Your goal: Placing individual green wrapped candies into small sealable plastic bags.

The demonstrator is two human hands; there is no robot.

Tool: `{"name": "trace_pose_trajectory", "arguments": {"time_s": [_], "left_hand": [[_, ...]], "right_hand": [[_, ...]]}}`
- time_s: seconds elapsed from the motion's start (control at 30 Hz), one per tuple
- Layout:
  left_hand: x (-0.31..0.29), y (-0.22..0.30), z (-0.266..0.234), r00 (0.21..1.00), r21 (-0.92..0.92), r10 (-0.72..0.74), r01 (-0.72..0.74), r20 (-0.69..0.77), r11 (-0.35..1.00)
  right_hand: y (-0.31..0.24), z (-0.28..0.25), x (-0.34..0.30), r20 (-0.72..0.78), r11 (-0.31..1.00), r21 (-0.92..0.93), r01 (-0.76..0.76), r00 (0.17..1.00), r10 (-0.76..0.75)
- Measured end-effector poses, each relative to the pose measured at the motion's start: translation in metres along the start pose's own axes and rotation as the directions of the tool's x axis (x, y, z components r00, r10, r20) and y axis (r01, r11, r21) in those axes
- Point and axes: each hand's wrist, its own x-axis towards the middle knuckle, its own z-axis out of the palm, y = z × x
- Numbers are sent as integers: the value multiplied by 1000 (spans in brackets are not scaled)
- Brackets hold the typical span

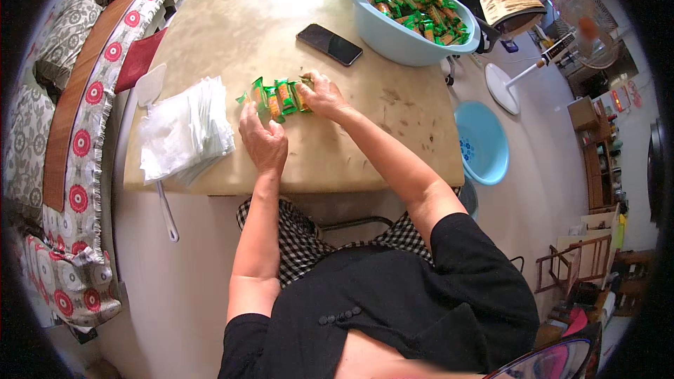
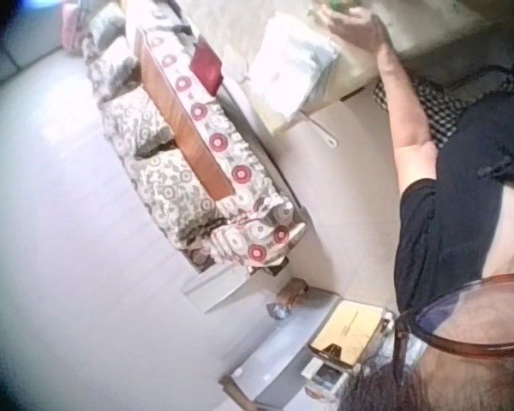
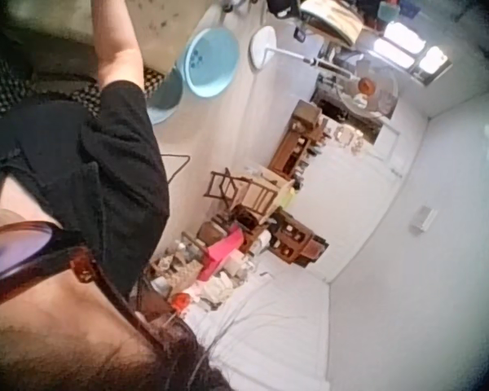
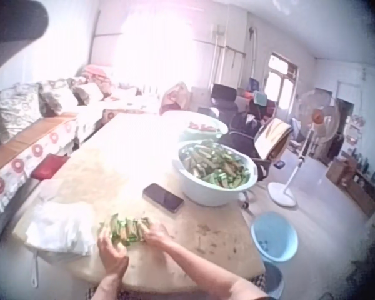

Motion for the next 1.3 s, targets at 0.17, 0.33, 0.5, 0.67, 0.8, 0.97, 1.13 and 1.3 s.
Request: {"name": "trace_pose_trajectory", "arguments": {"time_s": [0.17, 0.33, 0.5, 0.67, 0.8, 0.97, 1.13, 1.3], "left_hand": [[3, 2, -4, 999, -9, -38, 38, 6, 999], [3, 2, -1, 1000, -8, 15, -15, 11, 1000], [2, 0, 3, 999, -38, 29, -28, 27, 999], [1, 4, 0, 999, -46, -8, 10, 54, 999], [2, 6, -3, 998, -20, -4, 5, 58, 1000], [3, 5, -1, 998, -10, 0, 1, 69, 1000], [4, 7, 2, 996, 4, 43, -43, 75, 999], [3, 0, 2, 996, 8, 23, -24, 82, 1000]], "right_hand": [[9, 1, 7, -181, 994, -49, -94, 980, 83], [10, 33, 1, -12, 973, -211, 93, 995, -97], [-10, 28, -13, 57, 987, -131, 90, 995, -83], [-11, -70, 7, -468, 809, -366, 460, 661, -587], [1, -179, 40, -611, 870, -389, 304, 621, -490], [19, -243, 60, -249, 764, -578, -288, 953, 170], [39, -251, 80, -165, 691, -645, -327, 942, 292], [39, -251, 76, -87, 735, -646, -207, 976, 199]]}}
